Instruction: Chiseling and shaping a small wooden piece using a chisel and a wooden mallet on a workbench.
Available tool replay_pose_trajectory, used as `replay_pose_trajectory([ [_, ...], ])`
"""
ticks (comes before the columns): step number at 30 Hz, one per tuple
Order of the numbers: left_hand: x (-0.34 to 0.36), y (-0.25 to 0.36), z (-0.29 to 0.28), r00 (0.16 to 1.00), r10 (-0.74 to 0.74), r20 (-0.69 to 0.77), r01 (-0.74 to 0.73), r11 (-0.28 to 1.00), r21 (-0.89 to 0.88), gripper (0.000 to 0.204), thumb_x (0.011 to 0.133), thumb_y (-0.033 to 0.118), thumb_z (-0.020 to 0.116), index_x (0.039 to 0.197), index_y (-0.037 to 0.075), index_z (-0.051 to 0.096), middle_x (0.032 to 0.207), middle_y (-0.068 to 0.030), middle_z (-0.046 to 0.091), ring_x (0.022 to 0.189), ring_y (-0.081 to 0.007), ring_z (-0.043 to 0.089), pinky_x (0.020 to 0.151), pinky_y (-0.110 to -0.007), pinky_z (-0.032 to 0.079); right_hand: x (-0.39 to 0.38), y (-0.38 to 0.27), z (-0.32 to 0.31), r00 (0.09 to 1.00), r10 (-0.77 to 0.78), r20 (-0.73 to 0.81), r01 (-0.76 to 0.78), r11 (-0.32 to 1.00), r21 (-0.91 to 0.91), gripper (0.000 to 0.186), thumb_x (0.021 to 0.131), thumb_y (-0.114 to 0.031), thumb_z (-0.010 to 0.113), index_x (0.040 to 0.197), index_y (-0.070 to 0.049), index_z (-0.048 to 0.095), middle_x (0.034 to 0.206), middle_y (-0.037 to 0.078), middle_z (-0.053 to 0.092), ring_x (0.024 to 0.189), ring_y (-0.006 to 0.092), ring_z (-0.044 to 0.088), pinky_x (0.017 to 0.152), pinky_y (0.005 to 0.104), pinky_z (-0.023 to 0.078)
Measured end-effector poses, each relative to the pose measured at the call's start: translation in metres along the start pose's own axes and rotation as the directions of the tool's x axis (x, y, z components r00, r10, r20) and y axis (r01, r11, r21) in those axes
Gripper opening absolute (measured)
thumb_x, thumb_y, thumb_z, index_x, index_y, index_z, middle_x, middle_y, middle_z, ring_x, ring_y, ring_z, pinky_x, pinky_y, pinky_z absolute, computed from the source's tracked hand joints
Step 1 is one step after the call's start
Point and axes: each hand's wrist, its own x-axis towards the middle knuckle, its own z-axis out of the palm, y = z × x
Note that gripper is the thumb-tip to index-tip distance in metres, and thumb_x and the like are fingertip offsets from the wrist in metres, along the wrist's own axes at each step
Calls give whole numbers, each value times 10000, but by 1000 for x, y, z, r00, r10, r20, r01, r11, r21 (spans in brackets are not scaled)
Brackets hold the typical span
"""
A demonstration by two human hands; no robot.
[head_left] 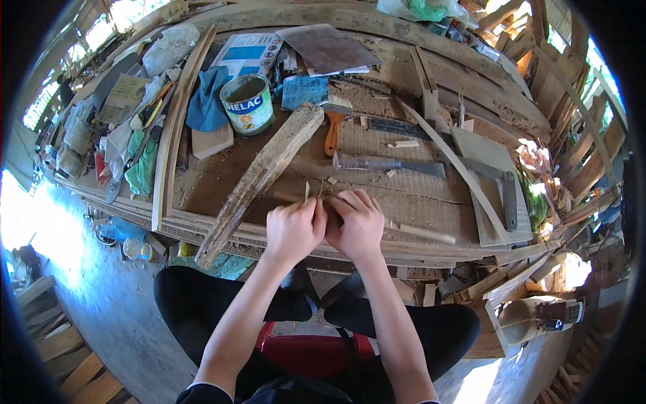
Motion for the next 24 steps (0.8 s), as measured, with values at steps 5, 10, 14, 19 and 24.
replay_pose_trajectory([
  [5, 14, -6, 7, 997, -35, -71, 38, 998, 48, 254, 867, 166, 609, 646, 73, 526, 544, -120, 578, 478, -337, 595, 455, -438, 482, 2, 2, 6, 998, -56, 14, 56, 998, 11, 159, 648, -158, 712, 794, -125, 657, 860, 4, 615, 828, 230, 598, 673, 359, 467],
  [10, -3, 0, 3, 1000, -12, 6, 12, 1000, -8, 206, 877, 122, 608, 692, 42, 563, 586, -141, 593, 524, -350, 602, 463, -428, 456, 5, 1, 0, 998, 43, -40, -43, 999, 7, 121, 670, -105, 723, 777, -105, 667, 806, 17, 631, 790, 243, 625, 655, 362, 500],
  [14, -6, 4, 4, 1000, -15, -16, 14, 1000, -24, 221, 883, 130, 611, 685, 44, 566, 592, -152, 592, 522, -361, 596, 472, -438, 457, -2, 7, 5, 1000, 29, 0, -29, 999, -23, 166, 640, -175, 717, 790, -134, 659, 841, 2, 611, 831, 219, 601, 681, 359, 471],
  [19, 22, -7, 2, 1000, 4, 5, -4, 998, 62, 281, 903, 165, 601, 651, 54, 550, 582, -162, 575, 520, -379, 582, 483, -471, 446, 7, 2, 6, 1000, -21, -23, 21, 1000, 4, 163, 631, -163, 716, 782, -128, 667, 825, 1, 616, 840, 216, 602, 694, 354, 473],
  [24, -30, 2, -44, 982, 102, 158, -80, 987, -136, 271, 870, 116, 623, 622, 63, 529, 537, -101, 558, 456, -302, 571, 438, -405, 435, -1, 3, 7, 997, 80, -9, -80, 997, 19, 88, 719, -134, 722, 798, -151, 686, 823, -8, 645, 813, 234, 622, 691, 363, 485],
])
